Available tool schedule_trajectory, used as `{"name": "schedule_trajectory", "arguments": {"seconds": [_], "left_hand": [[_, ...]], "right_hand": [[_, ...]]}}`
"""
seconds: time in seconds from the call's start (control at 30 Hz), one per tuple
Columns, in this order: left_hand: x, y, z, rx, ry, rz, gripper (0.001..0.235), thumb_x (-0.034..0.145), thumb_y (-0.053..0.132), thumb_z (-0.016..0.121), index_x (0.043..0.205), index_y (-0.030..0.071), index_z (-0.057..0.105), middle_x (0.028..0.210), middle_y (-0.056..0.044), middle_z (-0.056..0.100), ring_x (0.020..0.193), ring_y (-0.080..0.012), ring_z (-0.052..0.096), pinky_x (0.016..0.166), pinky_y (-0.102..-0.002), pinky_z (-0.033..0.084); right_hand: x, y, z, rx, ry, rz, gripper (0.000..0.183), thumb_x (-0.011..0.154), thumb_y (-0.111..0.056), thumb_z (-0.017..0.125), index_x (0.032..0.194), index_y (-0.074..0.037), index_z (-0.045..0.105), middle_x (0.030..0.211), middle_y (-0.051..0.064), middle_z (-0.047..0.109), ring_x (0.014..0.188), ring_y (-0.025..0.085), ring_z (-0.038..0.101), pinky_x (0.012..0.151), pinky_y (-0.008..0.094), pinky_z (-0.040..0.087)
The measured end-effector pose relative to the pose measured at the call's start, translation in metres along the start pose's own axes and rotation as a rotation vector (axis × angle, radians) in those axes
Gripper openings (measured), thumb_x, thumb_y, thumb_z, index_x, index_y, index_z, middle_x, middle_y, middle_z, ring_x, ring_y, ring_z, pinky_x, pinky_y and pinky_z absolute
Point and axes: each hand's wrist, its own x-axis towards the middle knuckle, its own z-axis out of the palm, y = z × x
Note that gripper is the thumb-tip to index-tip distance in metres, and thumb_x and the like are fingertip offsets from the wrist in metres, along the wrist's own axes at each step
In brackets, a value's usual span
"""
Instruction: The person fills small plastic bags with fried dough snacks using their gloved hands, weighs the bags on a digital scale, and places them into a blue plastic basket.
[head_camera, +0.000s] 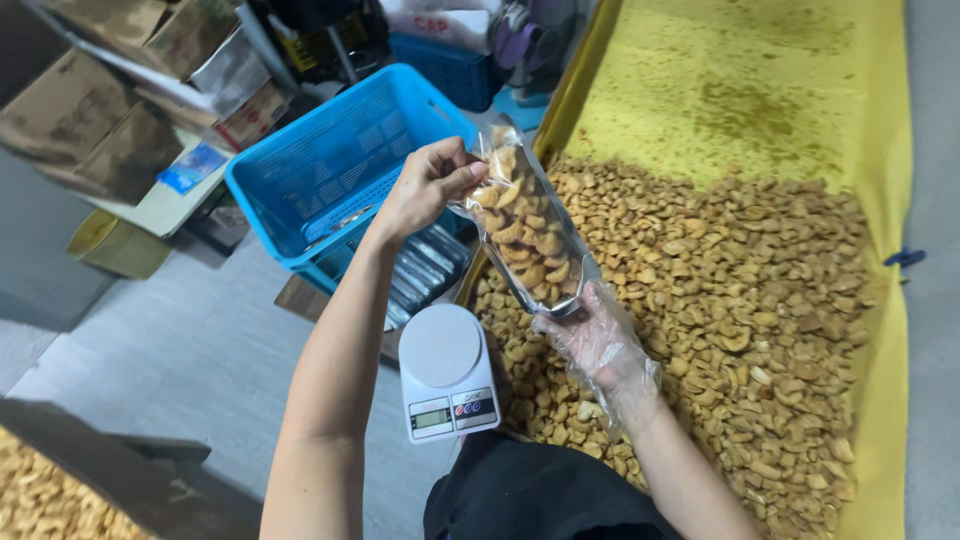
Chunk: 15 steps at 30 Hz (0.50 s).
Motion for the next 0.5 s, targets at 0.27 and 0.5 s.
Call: {"name": "schedule_trajectory", "arguments": {"seconds": [0.27, 0.5], "left_hand": [[0.016, 0.053, 0.065, 0.267, -0.230, -0.106, 0.026, 0.096, 0.031, 0.073, 0.096, 0.005, 0.069, 0.073, -0.003, 0.058, 0.067, -0.0098, 0.054, 0.058, -0.029, 0.046], [0.035, 0.067, 0.080, 0.559, -0.432, 0.095, 0.033, 0.094, 0.032, 0.071, 0.117, 0.009, 0.076, 0.102, -0.009, 0.078, 0.091, -0.0209, 0.074, 0.081, -0.036, 0.057]], "right_hand": [[0.013, -0.011, -0.041, 0.234, 0.063, -0.026, 0.059, 0.104, -0.038, 0.052, 0.152, -0.005, 0.042, 0.152, 0.017, 0.050, 0.139, 0.033, 0.049, 0.112, 0.048, 0.048], [0.000, -0.018, -0.059, 0.241, 0.061, -0.025, 0.056, 0.103, -0.034, 0.051, 0.151, -0.005, 0.041, 0.150, 0.020, 0.048, 0.136, 0.034, 0.050, 0.108, 0.049, 0.050]]}}
